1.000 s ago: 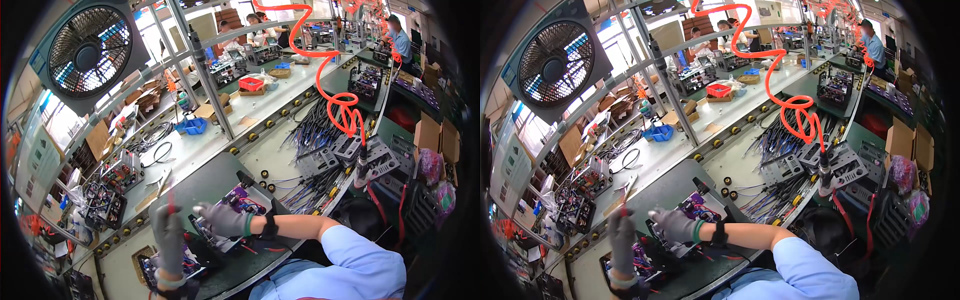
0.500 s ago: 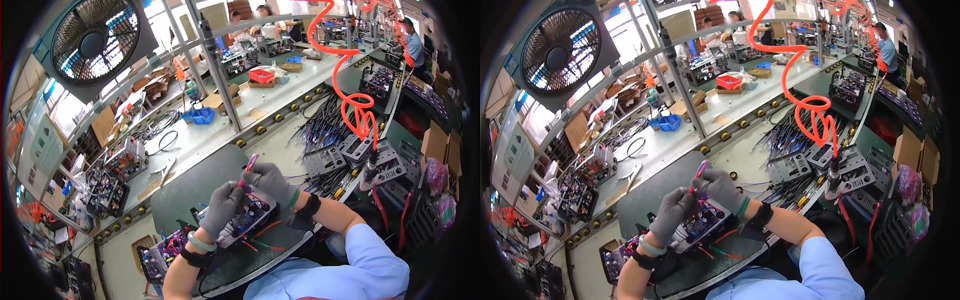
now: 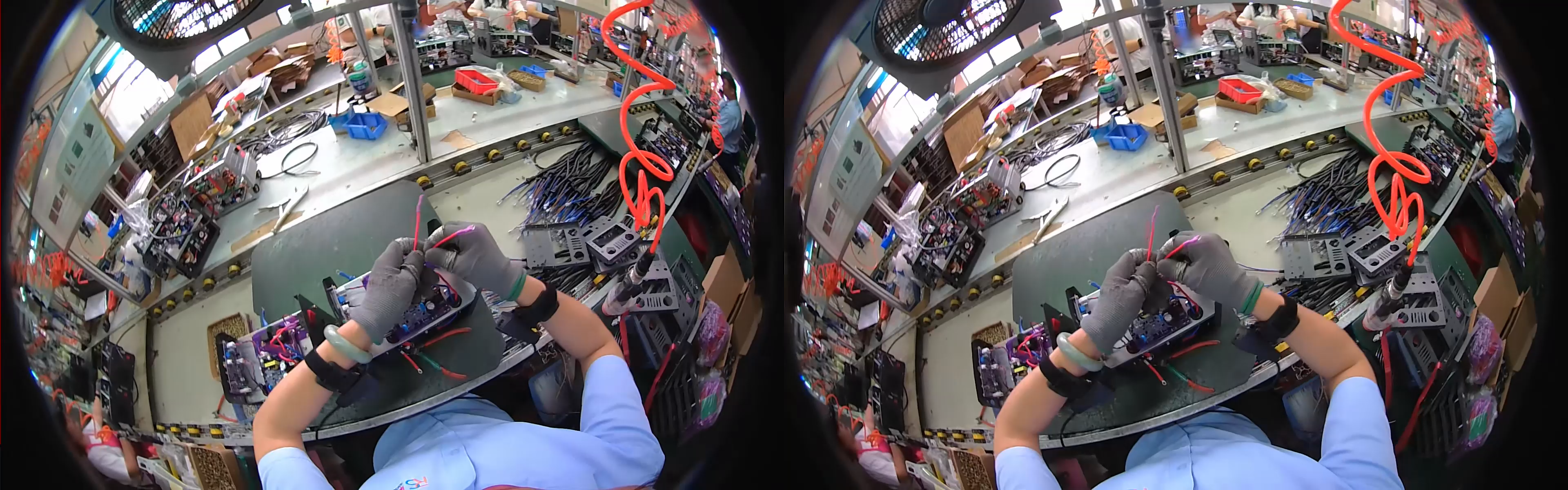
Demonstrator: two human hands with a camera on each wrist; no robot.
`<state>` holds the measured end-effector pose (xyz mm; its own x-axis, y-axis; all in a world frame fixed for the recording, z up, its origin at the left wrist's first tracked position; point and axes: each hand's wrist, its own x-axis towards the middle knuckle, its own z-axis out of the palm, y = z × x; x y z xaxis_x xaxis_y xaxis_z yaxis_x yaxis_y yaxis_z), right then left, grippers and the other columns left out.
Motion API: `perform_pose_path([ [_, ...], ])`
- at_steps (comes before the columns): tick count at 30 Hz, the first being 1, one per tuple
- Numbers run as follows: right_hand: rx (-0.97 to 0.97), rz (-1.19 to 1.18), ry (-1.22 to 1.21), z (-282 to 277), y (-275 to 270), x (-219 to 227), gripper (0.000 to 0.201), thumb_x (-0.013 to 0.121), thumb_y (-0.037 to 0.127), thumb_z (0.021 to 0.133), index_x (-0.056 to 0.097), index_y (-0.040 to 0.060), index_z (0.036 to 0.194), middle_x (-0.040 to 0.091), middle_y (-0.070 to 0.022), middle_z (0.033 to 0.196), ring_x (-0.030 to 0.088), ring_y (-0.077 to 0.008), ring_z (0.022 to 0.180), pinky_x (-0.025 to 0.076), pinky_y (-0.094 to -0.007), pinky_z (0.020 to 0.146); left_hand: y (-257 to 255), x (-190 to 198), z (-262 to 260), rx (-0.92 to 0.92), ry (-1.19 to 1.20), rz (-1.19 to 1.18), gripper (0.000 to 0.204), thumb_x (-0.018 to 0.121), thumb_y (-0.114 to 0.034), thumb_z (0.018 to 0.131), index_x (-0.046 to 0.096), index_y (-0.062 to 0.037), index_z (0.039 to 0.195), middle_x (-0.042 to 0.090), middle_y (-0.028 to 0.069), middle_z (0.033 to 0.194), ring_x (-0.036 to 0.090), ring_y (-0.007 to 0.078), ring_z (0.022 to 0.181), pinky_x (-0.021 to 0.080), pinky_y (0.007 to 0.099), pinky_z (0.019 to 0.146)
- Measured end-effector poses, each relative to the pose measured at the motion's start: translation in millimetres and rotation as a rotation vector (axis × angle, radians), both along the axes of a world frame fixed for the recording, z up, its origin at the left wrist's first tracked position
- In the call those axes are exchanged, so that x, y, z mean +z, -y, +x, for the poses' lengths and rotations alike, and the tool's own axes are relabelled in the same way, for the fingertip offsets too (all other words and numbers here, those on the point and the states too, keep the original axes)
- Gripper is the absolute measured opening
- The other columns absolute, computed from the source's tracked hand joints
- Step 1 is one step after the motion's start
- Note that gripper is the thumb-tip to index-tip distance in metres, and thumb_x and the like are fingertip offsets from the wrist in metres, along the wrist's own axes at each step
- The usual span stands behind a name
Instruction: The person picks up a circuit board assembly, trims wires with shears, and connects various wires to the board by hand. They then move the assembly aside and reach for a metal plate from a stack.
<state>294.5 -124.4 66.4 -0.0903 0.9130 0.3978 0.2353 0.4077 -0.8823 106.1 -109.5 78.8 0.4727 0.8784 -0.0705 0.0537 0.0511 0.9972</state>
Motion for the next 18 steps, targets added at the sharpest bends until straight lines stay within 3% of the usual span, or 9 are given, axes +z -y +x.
perform_pose_path([
  [1, -0.053, 0.133, 0.264, 2, -2, 3, 0.012, 0.076, 0.014, 0.084, 0.072, 0.0058, 0.090, 0.071, -0.0066, 0.086, 0.070, -0.0228, 0.077, 0.055, -0.0320, 0.071, -11, -14, -7, 0.009, 0.005, -0.009, 0.020, 0.052, -0.021, 0.105, 0.063, -0.0038, 0.105, 0.064, 0.0018, 0.078, 0.058, 0.0095, 0.060, 0.047, 0.0240, 0.053],
  [3, -0.113, 0.188, 0.371, 4, -7, 10, 0.012, 0.078, 0.019, 0.079, 0.072, 0.0110, 0.086, 0.068, -0.0097, 0.085, 0.069, -0.0299, 0.080, 0.054, -0.0373, 0.072, -31, -28, -20, 0.077, -0.268, 0.717, 0.016, 0.054, -0.015, 0.103, 0.066, -0.0043, 0.105, 0.062, 0.0010, 0.080, 0.061, 0.0097, 0.067, 0.049, 0.0229, 0.058],
  [4, -0.088, 0.248, 0.517, 6, -10, 15, 0.012, 0.078, 0.021, 0.078, 0.072, 0.0123, 0.086, 0.068, -0.0081, 0.084, 0.068, -0.0288, 0.080, 0.053, -0.0377, 0.074, -27, -16, -22, 0.217, -0.265, 0.538, 0.012, 0.060, -0.014, 0.094, 0.072, -0.0093, 0.096, 0.067, 0.0136, 0.095, 0.065, 0.0260, 0.091, 0.052, 0.0339, 0.082],
  [7, -0.019, 0.319, 0.699, 4, -16, 8, 0.011, 0.077, 0.024, 0.077, 0.072, 0.0169, 0.084, 0.067, -0.0033, 0.086, 0.065, -0.0242, 0.085, 0.048, -0.0381, 0.081, -25, 3, -32, 0.294, -0.547, 0.661, 0.014, 0.060, -0.017, 0.095, 0.072, -0.0102, 0.096, 0.066, 0.0135, 0.092, 0.066, 0.0268, 0.091, 0.052, 0.0346, 0.082],
  [8, 0.005, 0.370, 0.823, 4, -18, 7, 0.011, 0.077, 0.024, 0.077, 0.072, 0.0172, 0.083, 0.066, -0.0021, 0.088, 0.065, -0.0236, 0.088, 0.047, -0.0383, 0.083, -33, -8, -36, 0.178, -0.450, 0.584, 0.013, 0.059, -0.015, 0.099, 0.068, -0.0068, 0.104, 0.068, 0.0081, 0.091, 0.063, 0.0140, 0.087, 0.051, 0.0295, 0.080],
  [9, 0.031, 0.420, 0.948, 3, -18, 7, 0.010, 0.078, 0.023, 0.077, 0.072, 0.0176, 0.083, 0.066, -0.0010, 0.090, 0.064, -0.0230, 0.090, 0.046, -0.0384, 0.085, -32, -10, -37, 0.182, -0.453, 0.579, 0.013, 0.059, -0.015, 0.099, 0.068, -0.0068, 0.104, 0.068, 0.0081, 0.091, 0.063, 0.0140, 0.087, 0.051, 0.0295, 0.080],
  [11, 0.012, 0.371, 0.864, 4, -13, 13, 0.010, 0.077, 0.023, 0.077, 0.072, 0.0176, 0.082, 0.065, -0.0012, 0.090, 0.064, -0.0232, 0.091, 0.046, -0.0388, 0.086, -30, -14, -32, 0.151, -0.394, 0.379, 0.012, 0.059, -0.014, 0.098, 0.065, -0.0060, 0.104, 0.070, 0.0096, 0.091, 0.066, 0.0156, 0.086, 0.052, 0.0316, 0.079],
  [16, 0.079, 0.318, 0.780, 4, -9, 7, 0.010, 0.077, 0.024, 0.078, 0.070, 0.0173, 0.081, 0.063, -0.0024, 0.089, 0.064, -0.0239, 0.092, 0.046, -0.0394, 0.088, -20, -23, -27, 0.018, -0.546, 0.399, 0.010, 0.061, -0.013, 0.097, 0.063, -0.0055, 0.104, 0.071, 0.0114, 0.086, 0.068, 0.0173, 0.081, 0.053, 0.0343, 0.075],
  [18, 0.119, 0.403, 0.925, 2, -12, 0, 0.010, 0.076, 0.023, 0.078, 0.069, 0.0173, 0.082, 0.064, -0.0026, 0.089, 0.064, -0.0240, 0.090, 0.046, -0.0402, 0.088, -11, -15, -25, -0.053, -0.591, 0.460, 0.007, 0.064, -0.010, 0.095, 0.066, -0.0063, 0.100, 0.070, 0.0125, 0.082, 0.067, 0.0170, 0.077, 0.053, 0.0331, 0.073],
])
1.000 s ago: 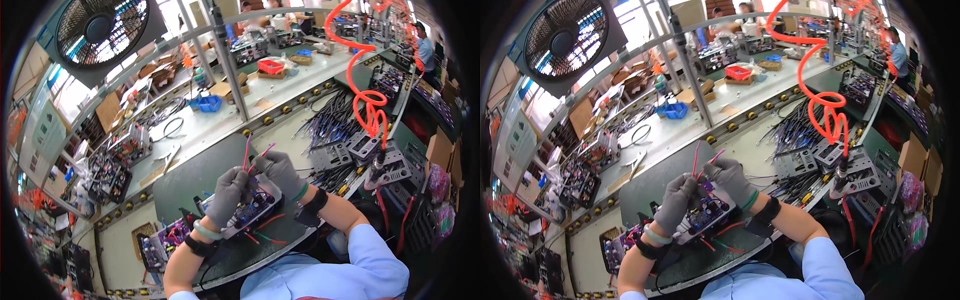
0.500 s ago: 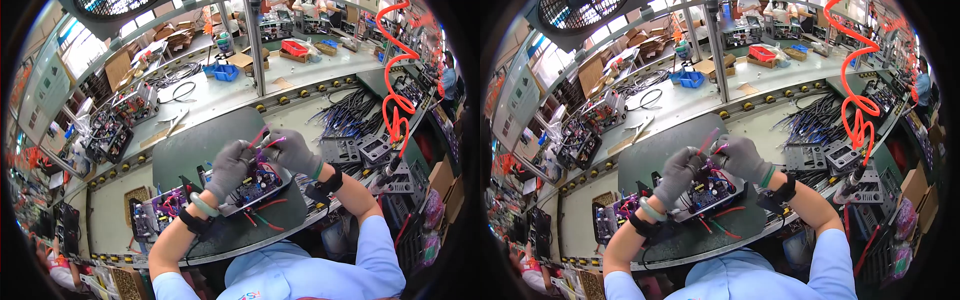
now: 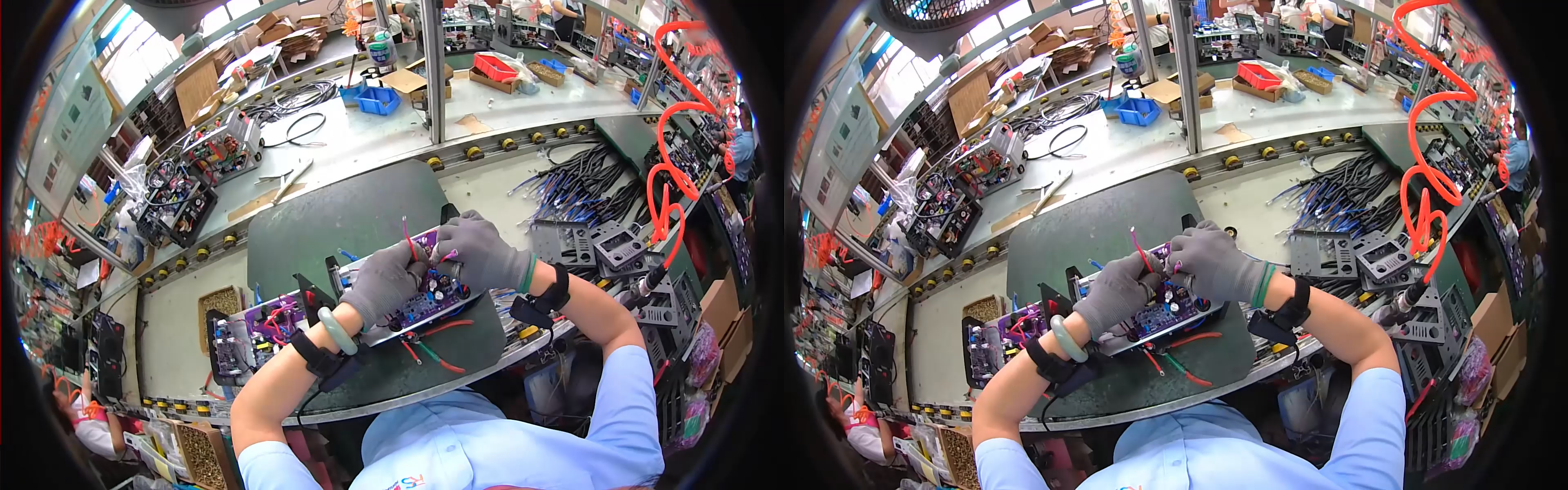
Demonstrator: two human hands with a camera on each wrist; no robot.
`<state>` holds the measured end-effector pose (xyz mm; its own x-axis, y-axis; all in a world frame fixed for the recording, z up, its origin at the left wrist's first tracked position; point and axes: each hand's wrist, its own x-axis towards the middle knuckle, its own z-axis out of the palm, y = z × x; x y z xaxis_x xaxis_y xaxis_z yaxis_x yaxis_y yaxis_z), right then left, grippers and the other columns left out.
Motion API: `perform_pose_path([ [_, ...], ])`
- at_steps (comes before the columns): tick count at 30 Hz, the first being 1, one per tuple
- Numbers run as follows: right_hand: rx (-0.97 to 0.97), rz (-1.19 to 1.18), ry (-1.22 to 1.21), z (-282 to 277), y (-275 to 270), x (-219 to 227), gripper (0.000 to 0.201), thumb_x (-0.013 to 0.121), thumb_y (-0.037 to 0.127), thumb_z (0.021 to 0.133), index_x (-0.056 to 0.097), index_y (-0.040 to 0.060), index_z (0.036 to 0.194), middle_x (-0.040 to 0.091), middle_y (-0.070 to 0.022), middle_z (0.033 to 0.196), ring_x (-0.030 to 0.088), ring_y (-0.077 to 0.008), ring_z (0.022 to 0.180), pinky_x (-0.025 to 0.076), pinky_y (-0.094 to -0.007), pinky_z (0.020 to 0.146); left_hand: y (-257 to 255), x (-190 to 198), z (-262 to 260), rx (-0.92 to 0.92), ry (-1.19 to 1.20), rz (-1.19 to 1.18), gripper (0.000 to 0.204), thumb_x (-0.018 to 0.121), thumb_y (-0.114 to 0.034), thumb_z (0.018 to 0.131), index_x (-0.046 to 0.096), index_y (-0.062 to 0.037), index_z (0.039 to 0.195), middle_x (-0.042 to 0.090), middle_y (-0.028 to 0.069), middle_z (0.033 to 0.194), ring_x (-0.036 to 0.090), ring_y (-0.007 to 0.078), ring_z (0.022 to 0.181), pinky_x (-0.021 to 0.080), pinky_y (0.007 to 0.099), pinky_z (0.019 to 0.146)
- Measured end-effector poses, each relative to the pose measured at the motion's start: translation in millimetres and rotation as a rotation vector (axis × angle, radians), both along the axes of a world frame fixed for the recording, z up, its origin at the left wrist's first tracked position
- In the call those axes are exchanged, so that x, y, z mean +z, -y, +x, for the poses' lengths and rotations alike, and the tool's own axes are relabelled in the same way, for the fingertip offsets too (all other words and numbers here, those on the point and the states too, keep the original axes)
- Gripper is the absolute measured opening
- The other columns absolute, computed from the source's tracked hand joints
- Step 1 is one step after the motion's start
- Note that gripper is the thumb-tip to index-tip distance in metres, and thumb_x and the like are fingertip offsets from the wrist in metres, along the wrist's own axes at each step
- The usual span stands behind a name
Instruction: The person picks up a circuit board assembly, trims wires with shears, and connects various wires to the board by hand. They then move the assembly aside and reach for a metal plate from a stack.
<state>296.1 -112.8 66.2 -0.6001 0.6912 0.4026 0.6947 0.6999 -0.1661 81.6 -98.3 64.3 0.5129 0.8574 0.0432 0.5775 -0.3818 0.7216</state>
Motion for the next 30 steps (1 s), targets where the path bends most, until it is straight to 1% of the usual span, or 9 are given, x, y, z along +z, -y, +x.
perform_pose_path([
  [4, 0.017, -0.041, 0.012, 1, -4, -3, 0.011, 0.076, 0.023, 0.077, 0.069, 0.0169, 0.082, 0.064, -0.0031, 0.088, 0.064, -0.0244, 0.089, 0.047, -0.0417, 0.088, -6, -12, -2, -0.028, 0.025, -0.059, 0.006, 0.066, -0.008, 0.093, 0.070, -0.0053, 0.098, 0.071, 0.0106, 0.082, 0.066, 0.0148, 0.076, 0.053, 0.0305, 0.073],
  [7, -0.009, -0.012, -0.087, 2, 0, -3, 0.011, 0.076, 0.022, 0.077, 0.068, 0.0164, 0.081, 0.064, -0.0037, 0.087, 0.065, -0.0244, 0.088, 0.047, -0.0421, 0.088, -9, -20, -2, 0.001, 0.144, -0.202, 0.008, 0.069, -0.007, 0.092, 0.072, -0.0049, 0.099, 0.072, 0.0088, 0.083, 0.064, 0.0120, 0.075, 0.053, 0.0287, 0.074],
  [9, -0.047, -0.041, -0.066, 1, 0, -2, 0.010, 0.076, 0.021, 0.076, 0.069, 0.0164, 0.081, 0.064, -0.0035, 0.087, 0.065, -0.0245, 0.089, 0.047, -0.0414, 0.088, -9, -23, -2, 0.033, 0.188, -0.204, 0.013, 0.066, -0.019, 0.092, 0.073, -0.0084, 0.096, 0.071, 0.0172, 0.084, 0.069, 0.0248, 0.074, 0.053, 0.0361, 0.073],
  [16, 0.027, 0.001, -0.107, 1, -2, -5, 0.012, 0.077, 0.019, 0.074, 0.069, 0.0161, 0.082, 0.064, -0.0022, 0.087, 0.064, -0.0248, 0.088, 0.048, -0.0396, 0.084, -5, -16, 0, 0.053, 0.130, -0.166, 0.013, 0.067, -0.020, 0.091, 0.072, -0.0086, 0.095, 0.072, 0.0170, 0.085, 0.069, 0.0271, 0.075, 0.053, 0.0367, 0.072],
  [19, -0.056, -0.080, -0.131, 2, 0, 1, 0.012, 0.078, 0.019, 0.074, 0.069, 0.0165, 0.081, 0.064, -0.0019, 0.088, 0.064, -0.0244, 0.088, 0.047, -0.0399, 0.084, -3, -10, 0, 0.067, 0.113, -0.154, 0.013, 0.067, -0.020, 0.090, 0.071, -0.0099, 0.095, 0.072, 0.0163, 0.087, 0.070, 0.0298, 0.078, 0.053, 0.0380, 0.074],
  [25, 0.037, -0.038, -0.073, 1, -5, -4, 0.012, 0.077, 0.019, 0.074, 0.069, 0.0165, 0.083, 0.063, -0.0017, 0.087, 0.063, -0.0242, 0.087, 0.047, -0.0403, 0.083, 0, -3, 4, 0.069, 0.009, -0.174, 0.014, 0.065, -0.023, 0.090, 0.072, -0.0127, 0.096, 0.071, 0.0146, 0.090, 0.069, 0.0325, 0.086, 0.054, 0.0417, 0.079],
  [27, 0.057, -0.012, 0.031, 2, -6, 0, 0.013, 0.076, 0.020, 0.075, 0.069, 0.0157, 0.084, 0.064, -0.0021, 0.088, 0.063, -0.0244, 0.087, 0.047, -0.0405, 0.082, 3, 2, 6, 0.087, -0.086, 0.017, 0.009, 0.072, -0.018, 0.088, 0.074, -0.0106, 0.093, 0.072, 0.0136, 0.084, 0.071, 0.0259, 0.077, 0.055, 0.0359, 0.072],
  [28, 0.060, -0.016, 0.031, 2, -8, 3, 0.013, 0.076, 0.020, 0.075, 0.069, 0.0157, 0.084, 0.064, -0.0021, 0.088, 0.063, -0.0244, 0.087, 0.047, -0.0405, 0.082, 4, 1, 6, 0.089, -0.085, 0.013, 0.009, 0.072, -0.018, 0.088, 0.074, -0.0106, 0.093, 0.072, 0.0136, 0.084, 0.071, 0.0259, 0.077, 0.055, 0.0359, 0.072],
  [30, 0.083, -0.054, 0.199, 2, -11, 9, 0.012, 0.075, 0.020, 0.077, 0.069, 0.0147, 0.085, 0.065, -0.0028, 0.091, 0.064, -0.0242, 0.090, 0.047, -0.0406, 0.083, 5, -1, 6, 0.084, -0.253, 0.257, 0.009, 0.072, -0.019, 0.087, 0.074, -0.0119, 0.092, 0.071, 0.0134, 0.087, 0.070, 0.0316, 0.080, 0.055, 0.0392, 0.073],
])
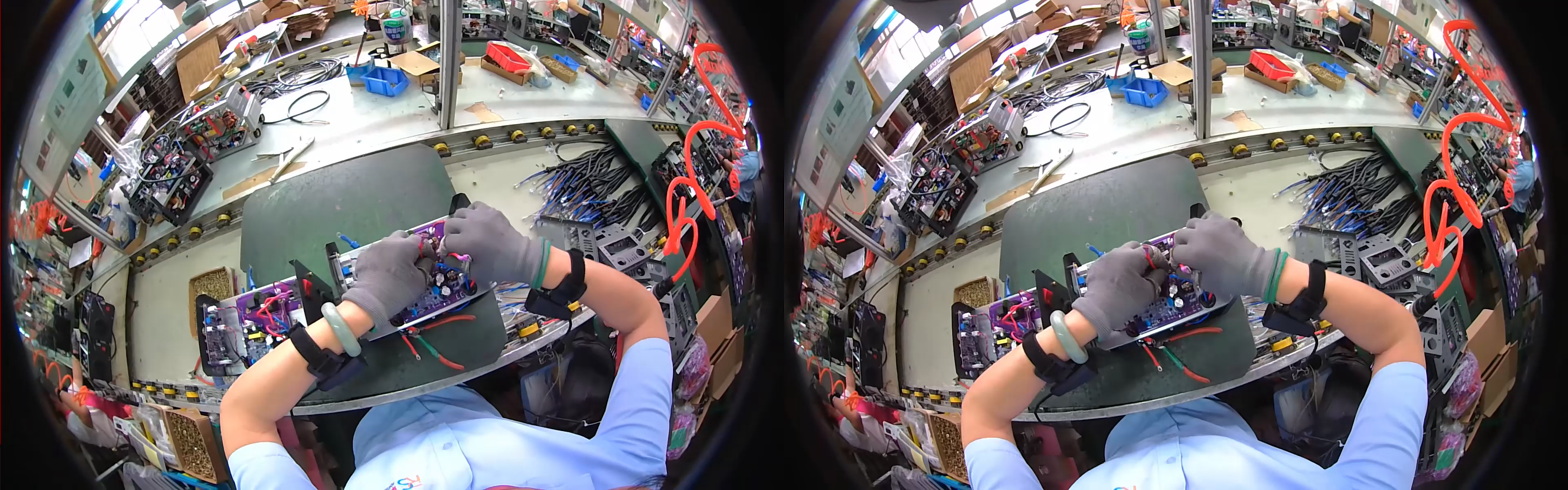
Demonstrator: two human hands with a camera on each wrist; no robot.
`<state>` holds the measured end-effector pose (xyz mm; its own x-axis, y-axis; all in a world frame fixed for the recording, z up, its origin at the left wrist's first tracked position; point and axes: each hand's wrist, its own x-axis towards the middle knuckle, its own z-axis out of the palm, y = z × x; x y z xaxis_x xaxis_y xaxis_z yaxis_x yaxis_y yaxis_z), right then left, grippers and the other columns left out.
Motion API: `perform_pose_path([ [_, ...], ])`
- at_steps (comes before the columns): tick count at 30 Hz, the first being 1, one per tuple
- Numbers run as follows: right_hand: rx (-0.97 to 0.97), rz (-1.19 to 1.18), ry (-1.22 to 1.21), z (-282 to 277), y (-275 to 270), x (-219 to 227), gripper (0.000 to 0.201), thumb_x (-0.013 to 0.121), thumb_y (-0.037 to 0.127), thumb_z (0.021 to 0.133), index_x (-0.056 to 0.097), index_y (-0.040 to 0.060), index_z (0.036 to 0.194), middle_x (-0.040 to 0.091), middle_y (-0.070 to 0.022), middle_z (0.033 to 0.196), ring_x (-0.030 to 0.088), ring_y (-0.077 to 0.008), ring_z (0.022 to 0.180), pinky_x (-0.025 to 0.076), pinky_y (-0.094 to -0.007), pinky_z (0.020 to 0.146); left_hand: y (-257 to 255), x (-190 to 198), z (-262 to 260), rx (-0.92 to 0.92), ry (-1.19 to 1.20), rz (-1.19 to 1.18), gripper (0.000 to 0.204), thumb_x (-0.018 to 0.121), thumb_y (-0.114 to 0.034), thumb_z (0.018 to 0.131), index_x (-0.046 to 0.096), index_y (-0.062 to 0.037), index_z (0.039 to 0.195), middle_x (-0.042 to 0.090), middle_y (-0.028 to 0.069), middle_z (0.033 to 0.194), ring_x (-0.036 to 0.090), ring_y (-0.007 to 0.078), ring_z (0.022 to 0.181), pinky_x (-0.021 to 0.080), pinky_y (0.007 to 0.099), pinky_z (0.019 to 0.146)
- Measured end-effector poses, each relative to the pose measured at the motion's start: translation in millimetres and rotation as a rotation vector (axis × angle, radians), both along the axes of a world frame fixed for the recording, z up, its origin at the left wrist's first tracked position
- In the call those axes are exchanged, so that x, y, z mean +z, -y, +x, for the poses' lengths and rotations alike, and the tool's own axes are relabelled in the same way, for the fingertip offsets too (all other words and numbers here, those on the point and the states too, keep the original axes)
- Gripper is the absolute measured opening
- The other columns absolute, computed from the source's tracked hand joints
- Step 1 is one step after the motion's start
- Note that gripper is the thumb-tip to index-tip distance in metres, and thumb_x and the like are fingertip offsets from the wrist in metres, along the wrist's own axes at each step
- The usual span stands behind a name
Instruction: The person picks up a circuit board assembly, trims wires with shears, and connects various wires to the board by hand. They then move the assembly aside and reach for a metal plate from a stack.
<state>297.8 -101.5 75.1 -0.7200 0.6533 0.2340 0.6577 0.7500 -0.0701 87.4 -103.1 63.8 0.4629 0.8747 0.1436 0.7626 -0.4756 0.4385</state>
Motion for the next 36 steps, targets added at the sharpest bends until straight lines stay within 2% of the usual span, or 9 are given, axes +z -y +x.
perform_pose_path([
  [5, 0.021, -0.007, 0.032, -8, -1, -2, 0.013, 0.073, 0.016, 0.073, 0.069, 0.0146, 0.085, 0.065, -0.0028, 0.091, 0.064, -0.0232, 0.092, 0.047, -0.0401, 0.082, -7, 4, -3, -0.034, -0.004, -0.263, 0.010, 0.071, -0.017, 0.085, 0.075, -0.0126, 0.093, 0.070, 0.0137, 0.092, 0.070, 0.0308, 0.083, 0.055, 0.0393, 0.073],
  [15, 0.038, 0.003, 0.167, -13, -3, -1, 0.018, 0.070, 0.016, 0.077, 0.069, 0.0148, 0.095, 0.065, -0.0037, 0.088, 0.065, -0.0247, 0.093, 0.048, -0.0414, 0.082, -5, 2, -2, -0.075, -0.082, -0.053, 0.012, 0.070, -0.014, 0.086, 0.076, -0.0132, 0.096, 0.072, 0.0122, 0.089, 0.070, 0.0297, 0.079, 0.055, 0.0383, 0.072],
  [18, 0.063, -0.023, 0.001, -5, -3, -5, 0.010, 0.069, 0.012, 0.081, 0.069, 0.0091, 0.091, 0.065, -0.0061, 0.083, 0.065, -0.0253, 0.085, 0.050, -0.0401, 0.077, -11, -4, -9, -0.048, 0.151, -0.216, 0.010, 0.069, -0.011, 0.087, 0.075, -0.0087, 0.095, 0.072, 0.0128, 0.084, 0.070, 0.0238, 0.073, 0.055, 0.0349, 0.070],
  [20, -0.041, -0.257, -0.668, 0, 1, -10, 0.006, 0.071, 0.007, 0.082, 0.068, 0.0035, 0.086, 0.063, -0.0082, 0.078, 0.063, -0.0255, 0.076, 0.051, -0.0376, 0.069, -20, -20, -12, 0.031, 0.457, -0.462, 0.013, 0.067, -0.022, 0.089, 0.073, -0.0112, 0.089, 0.070, 0.0155, 0.084, 0.068, 0.0336, 0.081, 0.053, 0.0428, 0.073],
  [25, -0.043, -0.287, -0.885, 1, 2, -13, 0.008, 0.073, 0.003, 0.080, 0.066, 0.0015, 0.084, 0.062, -0.0100, 0.076, 0.062, -0.0268, 0.071, 0.050, -0.0368, 0.064, -15, -10, -9, -0.052, 0.240, -0.332, 0.010, 0.070, -0.017, 0.088, 0.074, -0.0087, 0.093, 0.072, 0.0145, 0.083, 0.070, 0.0267, 0.075, 0.054, 0.0372, 0.070],
  [27, -0.040, -0.285, -0.876, 2, 1, -16, 0.010, 0.074, 0.004, 0.080, 0.065, 0.0017, 0.083, 0.061, -0.0104, 0.076, 0.062, -0.0268, 0.071, 0.050, -0.0369, 0.064, -17, -15, -9, -0.056, 0.480, -0.352, 0.007, 0.066, -0.001, 0.091, 0.071, 0.0021, 0.094, 0.071, 0.0043, 0.079, 0.063, 0.0090, 0.073, 0.053, 0.0276, 0.066],
  [29, -0.038, -0.288, -0.890, 2, 0, -15, 0.011, 0.075, 0.006, 0.079, 0.065, 0.0022, 0.083, 0.061, -0.0104, 0.076, 0.062, -0.0273, 0.071, 0.050, -0.0370, 0.064, -15, -10, -8, 0.004, 0.506, -0.464, 0.006, 0.067, -0.001, 0.090, 0.072, 0.0017, 0.094, 0.071, 0.0052, 0.076, 0.063, 0.0087, 0.071, 0.053, 0.0279, 0.066],
  [31, -0.048, -0.297, -0.870, 3, 1, -15, 0.012, 0.076, 0.007, 0.079, 0.065, 0.0023, 0.083, 0.061, -0.0106, 0.076, 0.062, -0.0277, 0.071, 0.050, -0.0370, 0.064, -12, -7, -6, -0.017, 0.340, -0.347, 0.007, 0.071, -0.010, 0.086, 0.072, -0.0055, 0.091, 0.070, 0.0157, 0.085, 0.070, 0.0301, 0.078, 0.054, 0.0384, 0.072],
  [36, -0.025, -0.247, -0.895, 1, -1, -17, 0.012, 0.076, 0.007, 0.078, 0.065, 0.0021, 0.083, 0.062, -0.0112, 0.077, 0.063, -0.0288, 0.072, 0.050, -0.0379, 0.065, -17, -1, 2, -0.041, 0.203, -0.325, 0.009, 0.071, -0.014, 0.085, 0.072, -0.0070, 0.091, 0.069, 0.0156, 0.088, 0.068, 0.0343, 0.081, 0.053, 0.0427, 0.074],
])
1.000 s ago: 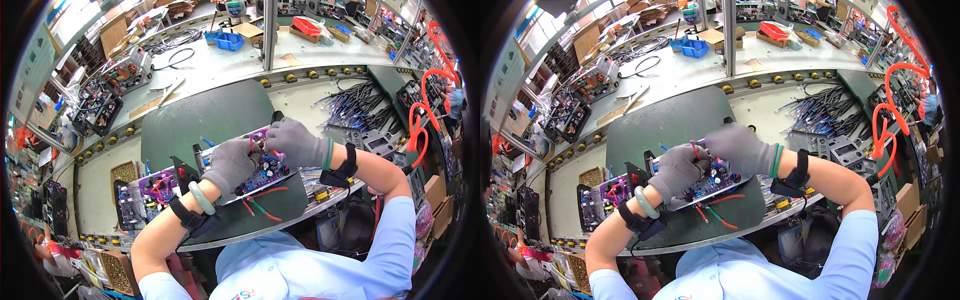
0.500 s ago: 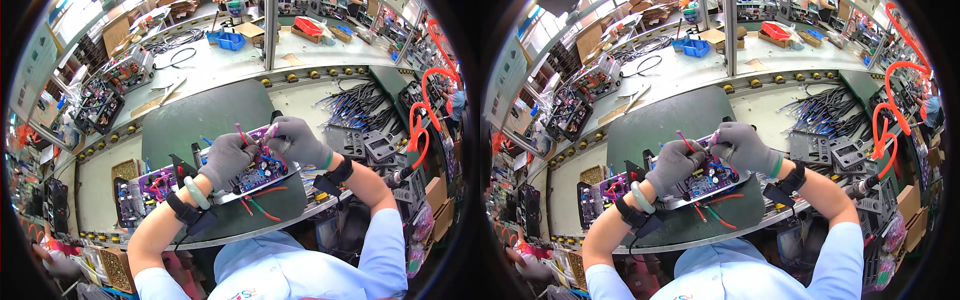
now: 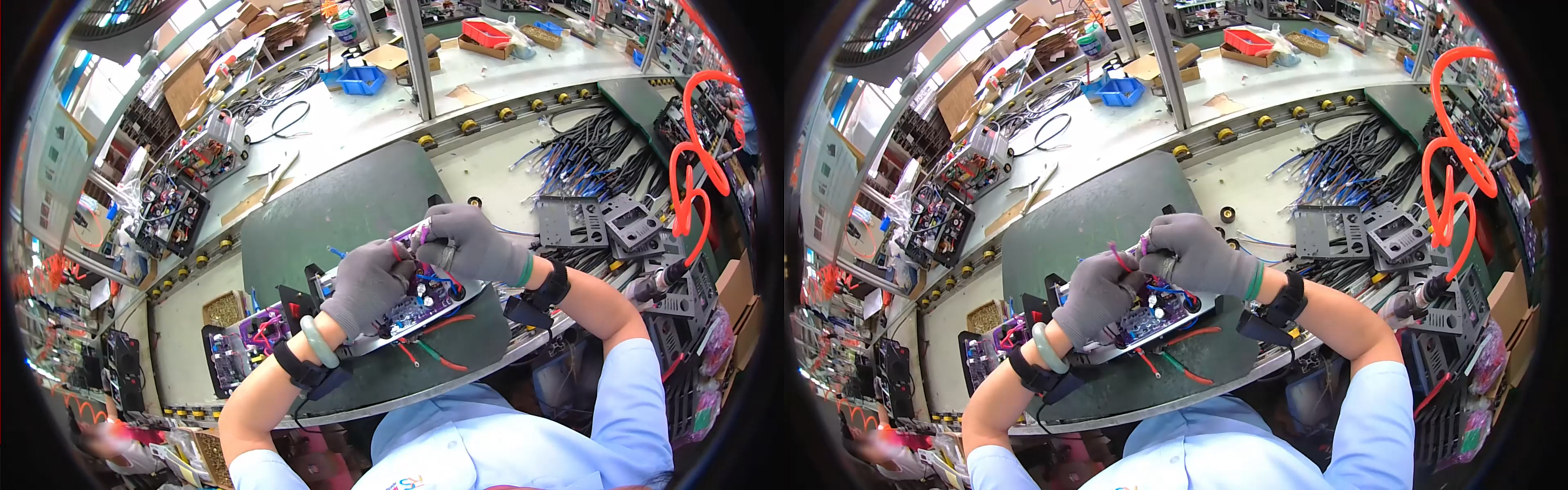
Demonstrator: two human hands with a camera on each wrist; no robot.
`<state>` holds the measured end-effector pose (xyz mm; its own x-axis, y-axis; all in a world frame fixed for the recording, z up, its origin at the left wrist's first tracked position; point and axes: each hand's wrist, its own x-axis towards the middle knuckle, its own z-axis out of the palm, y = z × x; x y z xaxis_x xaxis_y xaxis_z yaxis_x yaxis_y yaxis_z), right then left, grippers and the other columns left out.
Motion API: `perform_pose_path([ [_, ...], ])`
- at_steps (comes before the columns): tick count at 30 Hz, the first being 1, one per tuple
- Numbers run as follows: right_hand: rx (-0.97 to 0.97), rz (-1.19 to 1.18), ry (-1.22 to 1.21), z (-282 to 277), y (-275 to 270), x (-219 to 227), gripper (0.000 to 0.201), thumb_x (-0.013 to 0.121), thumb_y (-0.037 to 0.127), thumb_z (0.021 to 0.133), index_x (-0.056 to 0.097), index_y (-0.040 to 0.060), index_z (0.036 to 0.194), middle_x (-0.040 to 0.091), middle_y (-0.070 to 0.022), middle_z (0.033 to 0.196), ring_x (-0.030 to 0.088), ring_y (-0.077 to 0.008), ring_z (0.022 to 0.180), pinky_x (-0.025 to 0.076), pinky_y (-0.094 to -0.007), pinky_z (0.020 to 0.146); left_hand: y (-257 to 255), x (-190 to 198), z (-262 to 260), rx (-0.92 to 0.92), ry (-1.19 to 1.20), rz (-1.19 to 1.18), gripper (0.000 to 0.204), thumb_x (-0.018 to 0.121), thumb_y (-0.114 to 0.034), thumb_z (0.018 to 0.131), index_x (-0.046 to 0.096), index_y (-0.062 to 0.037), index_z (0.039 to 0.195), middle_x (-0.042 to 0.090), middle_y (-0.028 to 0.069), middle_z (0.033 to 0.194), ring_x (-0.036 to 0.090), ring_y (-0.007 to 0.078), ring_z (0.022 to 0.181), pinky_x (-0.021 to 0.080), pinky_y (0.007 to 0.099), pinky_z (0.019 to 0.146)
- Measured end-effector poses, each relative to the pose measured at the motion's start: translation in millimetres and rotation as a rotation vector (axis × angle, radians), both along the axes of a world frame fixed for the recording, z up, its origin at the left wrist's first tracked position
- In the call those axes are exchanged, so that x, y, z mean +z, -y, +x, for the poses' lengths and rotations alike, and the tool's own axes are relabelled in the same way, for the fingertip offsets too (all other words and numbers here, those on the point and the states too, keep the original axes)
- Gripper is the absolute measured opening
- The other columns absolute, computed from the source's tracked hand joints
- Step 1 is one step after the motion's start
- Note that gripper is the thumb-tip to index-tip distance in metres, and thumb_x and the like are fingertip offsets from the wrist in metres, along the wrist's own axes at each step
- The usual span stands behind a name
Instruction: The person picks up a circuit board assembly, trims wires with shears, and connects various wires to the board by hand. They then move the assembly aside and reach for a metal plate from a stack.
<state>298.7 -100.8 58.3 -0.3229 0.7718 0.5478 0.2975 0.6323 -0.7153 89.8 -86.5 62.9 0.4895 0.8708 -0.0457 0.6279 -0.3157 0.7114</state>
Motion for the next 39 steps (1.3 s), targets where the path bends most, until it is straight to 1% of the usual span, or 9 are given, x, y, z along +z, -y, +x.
perform_pose_path([
  [2, -0.008, 0.004, 0.000, 1, 0, -1, 0.013, 0.076, 0.007, 0.078, 0.066, 0.0020, 0.082, 0.062, -0.0115, 0.077, 0.063, -0.0293, 0.072, 0.050, -0.0382, 0.065, 3, 5, 12, -0.132, -0.154, 0.456, 0.005, 0.071, -0.010, 0.085, 0.069, -0.0051, 0.086, 0.067, 0.0123, 0.076, 0.067, 0.0288, 0.068, 0.053, 0.0366, 0.064],
  [14, -0.024, 0.027, 0.081, 3, 0, 4, 0.013, 0.077, 0.011, 0.080, 0.068, 0.0030, 0.083, 0.065, -0.0115, 0.081, 0.065, -0.0302, 0.076, 0.052, -0.0383, 0.069, 1, 10, 10, -0.237, -0.423, 0.402, 0.017, 0.067, -0.015, 0.085, 0.066, -0.0155, 0.102, 0.068, 0.0072, 0.100, 0.068, 0.0348, 0.080, 0.055, 0.0449, 0.067],
  [19, -0.020, -0.149, -0.175, 5, 13, 8, 0.008, 0.075, 0.005, 0.082, 0.069, 0.0024, 0.086, 0.066, -0.0090, 0.083, 0.067, -0.0210, 0.076, 0.053, -0.0329, 0.070, 3, 23, -1, -0.218, -0.215, 0.374, 0.023, 0.074, -0.015, 0.084, 0.071, -0.0165, 0.107, 0.066, 0.0088, 0.091, 0.068, 0.0287, 0.077, 0.054, 0.0373, 0.071],
  [20, -0.066, -0.067, -0.105, 8, 17, 12, 0.007, 0.073, 0.002, 0.083, 0.071, 0.0025, 0.090, 0.066, -0.0079, 0.083, 0.067, -0.0168, 0.077, 0.053, -0.0311, 0.069, 4, 28, 1, -0.185, 0.062, 0.219, 0.027, 0.075, -0.013, 0.087, 0.071, -0.0106, 0.113, 0.066, 0.0029, 0.086, 0.064, 0.0140, 0.075, 0.052, 0.0283, 0.072],
  [23, -0.181, -0.093, -0.122, 3, 24, 24, 0.010, 0.072, 0.001, 0.083, 0.072, 0.0034, 0.092, 0.067, -0.0078, 0.084, 0.067, -0.0164, 0.076, 0.053, -0.0314, 0.068, -1, 35, 21, -0.171, 0.377, -0.352, 0.022, 0.074, -0.010, 0.090, 0.071, -0.0020, 0.110, 0.065, -0.0025, 0.087, 0.056, 0.0044, 0.080, 0.048, 0.0226, 0.072],
  [25, -0.223, -0.041, -0.073, 7, 22, 28, 0.011, 0.073, 0.002, 0.082, 0.073, 0.0046, 0.092, 0.066, -0.0082, 0.082, 0.067, -0.0190, 0.073, 0.054, -0.0323, 0.067, -11, 27, 26, -0.186, 0.426, -0.315, 0.020, 0.074, -0.012, 0.091, 0.071, 0.0018, 0.106, 0.065, -0.0038, 0.092, 0.052, 0.0020, 0.084, 0.047, 0.0208, 0.072],
  [32, -0.218, 0.278, 0.411, 33, 13, 32, 0.009, 0.074, 0.011, 0.077, 0.071, 0.0110, 0.085, 0.065, -0.0066, 0.084, 0.064, -0.0289, 0.080, 0.052, -0.0391, 0.069, -31, 26, 31, -0.305, 0.353, -0.395, 0.018, 0.076, -0.014, 0.088, 0.074, -0.0050, 0.104, 0.073, 0.0038, 0.089, 0.066, 0.0113, 0.079, 0.053, 0.0279, 0.074],
  [35, -0.335, 0.246, 0.495, 20, 3, 15, 0.015, 0.074, 0.014, 0.078, 0.070, 0.0117, 0.092, 0.065, -0.0082, 0.087, 0.065, -0.0305, 0.085, 0.053, -0.0416, 0.074, -24, 34, 35, -0.149, -0.154, 0.184, 0.017, 0.073, -0.020, 0.087, 0.074, -0.0125, 0.103, 0.073, 0.0111, 0.087, 0.070, 0.0251, 0.078, 0.055, 0.0353, 0.075],
  [39, -0.471, -0.329, 0.353, 17, 8, -12, 0.025, 0.061, 0.018, 0.090, 0.064, 0.0080, 0.112, 0.068, -0.0175, 0.101, 0.065, -0.0387, 0.092, 0.052, -0.0485, 0.082, -31, 17, 44, -0.128, -0.459, 0.231, 0.018, 0.064, -0.028, 0.088, 0.072, -0.0162, 0.099, 0.071, 0.0129, 0.088, 0.070, 0.0343, 0.087, 0.055, 0.0459, 0.077],
])
